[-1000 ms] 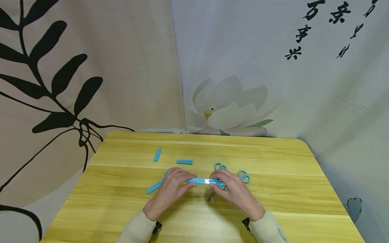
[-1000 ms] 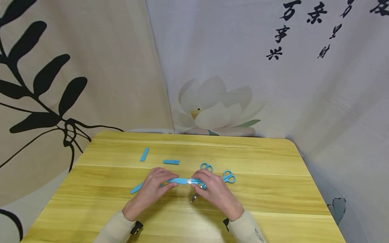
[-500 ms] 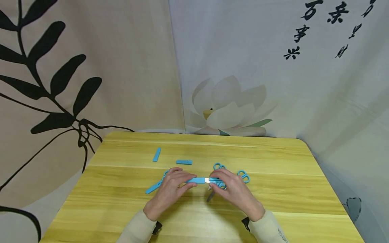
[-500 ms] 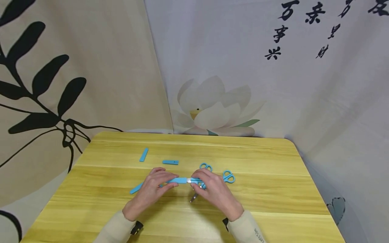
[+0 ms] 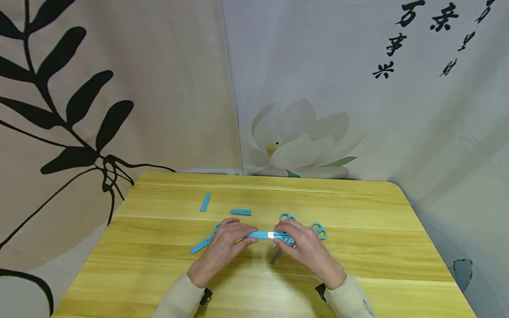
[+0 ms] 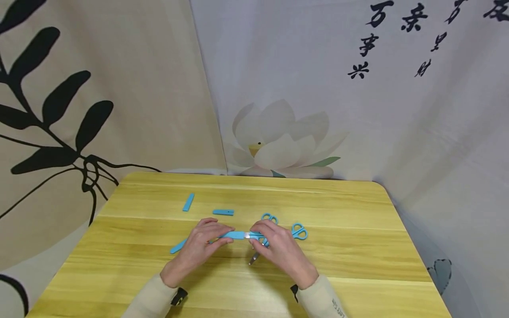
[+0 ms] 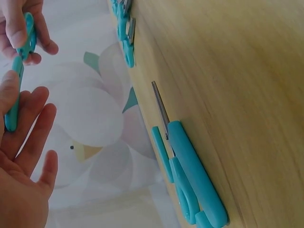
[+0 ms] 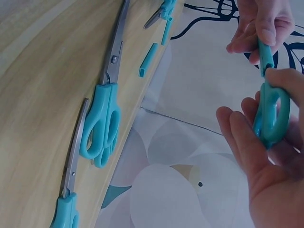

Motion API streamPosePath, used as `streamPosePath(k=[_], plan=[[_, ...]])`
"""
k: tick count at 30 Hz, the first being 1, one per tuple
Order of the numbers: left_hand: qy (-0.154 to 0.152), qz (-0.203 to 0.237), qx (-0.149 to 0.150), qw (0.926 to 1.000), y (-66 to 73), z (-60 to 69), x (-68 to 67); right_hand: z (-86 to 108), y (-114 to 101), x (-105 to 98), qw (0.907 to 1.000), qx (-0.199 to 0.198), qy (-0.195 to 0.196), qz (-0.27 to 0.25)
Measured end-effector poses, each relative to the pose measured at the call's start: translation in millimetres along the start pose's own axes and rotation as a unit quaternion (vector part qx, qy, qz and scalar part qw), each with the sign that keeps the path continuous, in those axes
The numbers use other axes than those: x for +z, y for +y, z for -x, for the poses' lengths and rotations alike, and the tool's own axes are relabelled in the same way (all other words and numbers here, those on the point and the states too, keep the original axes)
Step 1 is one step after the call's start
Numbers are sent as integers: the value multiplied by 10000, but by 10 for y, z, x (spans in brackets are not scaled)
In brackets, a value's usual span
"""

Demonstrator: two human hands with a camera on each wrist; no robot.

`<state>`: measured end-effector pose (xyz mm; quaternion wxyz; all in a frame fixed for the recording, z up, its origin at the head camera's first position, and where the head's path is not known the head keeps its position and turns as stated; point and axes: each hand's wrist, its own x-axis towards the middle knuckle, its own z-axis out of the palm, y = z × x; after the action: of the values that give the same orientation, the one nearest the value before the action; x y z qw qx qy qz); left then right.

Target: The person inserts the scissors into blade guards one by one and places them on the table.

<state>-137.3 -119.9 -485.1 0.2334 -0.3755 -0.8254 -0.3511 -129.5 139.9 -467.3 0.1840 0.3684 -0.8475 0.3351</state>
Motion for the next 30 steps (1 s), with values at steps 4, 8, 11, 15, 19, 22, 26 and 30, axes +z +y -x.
streamPosePath(k=[4,8,11,15,19,22,26,30], plan=[[-10,26,-6,10000,5,-12,-3,-1,-4,-1,10000,33,6,11],[-41,40,-90,9999,9,-12,-3,-5,-7,1,10000,87,-17,-20],[-52,34,-117,9999,5,-9,1,-10,-7,3,9999,101,-15,-40],[-72,12,-151,9999,3,-9,-2,-17,-5,4,10000,72,14,-34],[-127,3,-191,9997,13,-18,-18,-24,-8,4,10000,34,11,-21],[-171,4,-176,9997,13,-25,-25,-28,-9,4,10000,30,-5,-3],[-160,-33,-123,9998,1,-25,-23,-35,-11,5,10000,38,-23,17],[-113,-20,-75,9999,-6,-29,-16,-43,-8,5,10000,10,-11,16]])
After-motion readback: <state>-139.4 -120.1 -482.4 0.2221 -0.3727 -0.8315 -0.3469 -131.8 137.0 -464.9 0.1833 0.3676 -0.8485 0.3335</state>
